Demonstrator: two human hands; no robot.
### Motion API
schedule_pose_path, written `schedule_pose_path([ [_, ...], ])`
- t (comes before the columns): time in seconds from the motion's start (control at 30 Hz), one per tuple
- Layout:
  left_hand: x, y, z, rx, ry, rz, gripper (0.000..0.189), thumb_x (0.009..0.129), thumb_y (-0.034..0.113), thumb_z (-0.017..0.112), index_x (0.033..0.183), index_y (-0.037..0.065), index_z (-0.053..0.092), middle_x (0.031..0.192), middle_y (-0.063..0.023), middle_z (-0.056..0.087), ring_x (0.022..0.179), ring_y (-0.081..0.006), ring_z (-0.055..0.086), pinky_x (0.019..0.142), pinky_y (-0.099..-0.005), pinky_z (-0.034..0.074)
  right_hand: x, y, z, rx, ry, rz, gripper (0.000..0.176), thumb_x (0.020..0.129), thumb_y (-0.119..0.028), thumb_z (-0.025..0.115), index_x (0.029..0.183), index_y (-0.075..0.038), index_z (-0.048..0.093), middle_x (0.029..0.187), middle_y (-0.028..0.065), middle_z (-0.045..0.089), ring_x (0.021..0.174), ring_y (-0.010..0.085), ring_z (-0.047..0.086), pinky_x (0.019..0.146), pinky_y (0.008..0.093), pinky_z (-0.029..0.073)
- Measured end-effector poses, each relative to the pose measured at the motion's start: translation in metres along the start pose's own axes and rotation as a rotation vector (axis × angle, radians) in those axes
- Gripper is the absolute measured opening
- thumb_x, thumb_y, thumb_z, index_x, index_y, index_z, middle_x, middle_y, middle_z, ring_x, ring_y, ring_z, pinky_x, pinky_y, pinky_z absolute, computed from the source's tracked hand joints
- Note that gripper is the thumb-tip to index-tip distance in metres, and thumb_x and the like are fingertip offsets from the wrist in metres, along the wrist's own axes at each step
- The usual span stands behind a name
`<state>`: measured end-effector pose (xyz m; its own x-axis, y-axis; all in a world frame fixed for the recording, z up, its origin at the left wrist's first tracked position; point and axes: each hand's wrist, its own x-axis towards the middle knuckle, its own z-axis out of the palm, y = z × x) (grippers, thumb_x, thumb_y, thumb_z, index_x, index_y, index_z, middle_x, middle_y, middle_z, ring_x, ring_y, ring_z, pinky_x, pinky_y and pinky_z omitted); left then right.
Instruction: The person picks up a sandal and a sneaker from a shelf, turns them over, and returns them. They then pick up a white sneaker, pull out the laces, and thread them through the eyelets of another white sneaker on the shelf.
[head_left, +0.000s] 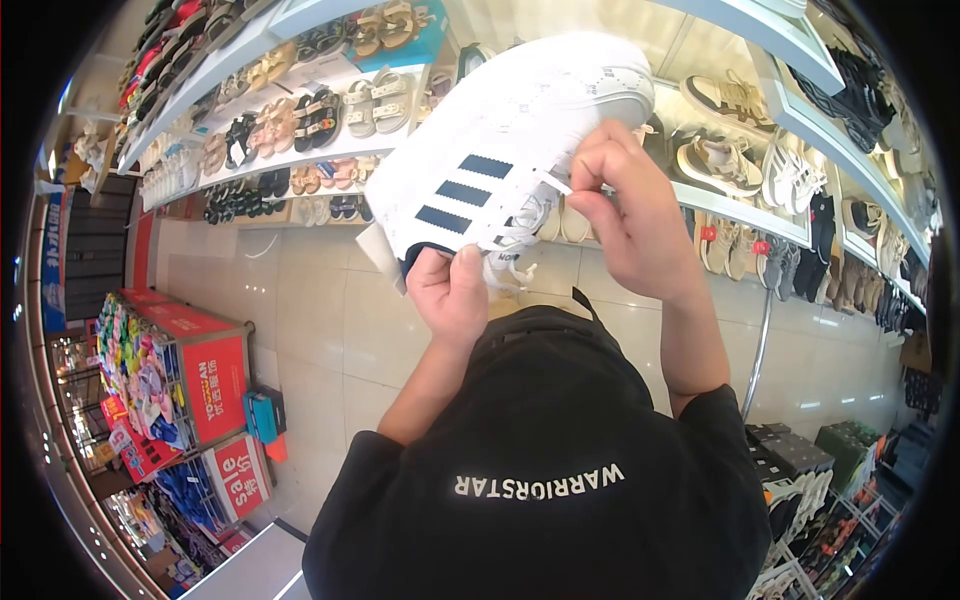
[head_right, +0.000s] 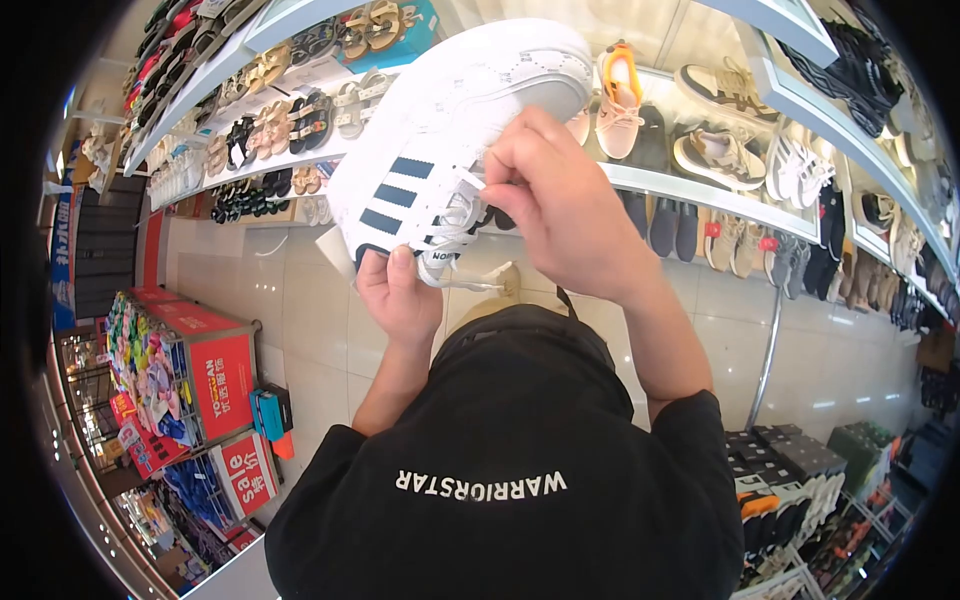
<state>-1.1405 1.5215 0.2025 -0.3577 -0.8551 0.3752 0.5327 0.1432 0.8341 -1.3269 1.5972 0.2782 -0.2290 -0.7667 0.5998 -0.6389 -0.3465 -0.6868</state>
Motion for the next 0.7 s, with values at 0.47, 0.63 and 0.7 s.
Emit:
schedule_pose_path([
  [0.47, 0.013, -0.001, -0.003, -0.372, 0.011, -0.342, 0.047, 0.105, 0.026, 0.042, 0.14, -0.005, 0.043, 0.135, -0.0157, 0.057, 0.124, -0.0274, 0.057, 0.104, -0.0444, 0.044, -0.017, 0.013, 0.009, 0.072, 0.353, 0.164, 0.019, 0.077, 0.001, 0.079, 0.093, -0.004, 0.069, 0.088, 0.0038, 0.062, 0.07, 0.0107, 0.057, 0.058, 0.0246, 0.046],
  [0.63, 0.014, -0.001, 0.0, -0.397, -0.049, -0.322, 0.046, 0.105, 0.026, 0.042, 0.14, -0.004, 0.043, 0.135, -0.0157, 0.057, 0.124, -0.0275, 0.057, 0.105, -0.0447, 0.044, -0.018, 0.017, 0.02, -0.136, 0.483, -0.034, 0.019, 0.075, 0.005, 0.079, 0.089, -0.003, 0.069, 0.085, 0.0052, 0.06, 0.071, 0.0148, 0.058, 0.058, 0.0261, 0.045],
  [0.7, 0.014, -0.002, -0.001, -0.364, -0.054, -0.319, 0.046, 0.105, 0.026, 0.043, 0.14, -0.005, 0.043, 0.135, -0.0159, 0.057, 0.123, -0.027, 0.058, 0.103, -0.0441, 0.046, -0.016, 0.018, 0.02, -0.17, 0.457, -0.048, 0.018, 0.077, 0.005, 0.078, 0.089, -0.003, 0.067, 0.086, 0.006, 0.06, 0.069, 0.0163, 0.057, 0.057, 0.0271, 0.046],
])
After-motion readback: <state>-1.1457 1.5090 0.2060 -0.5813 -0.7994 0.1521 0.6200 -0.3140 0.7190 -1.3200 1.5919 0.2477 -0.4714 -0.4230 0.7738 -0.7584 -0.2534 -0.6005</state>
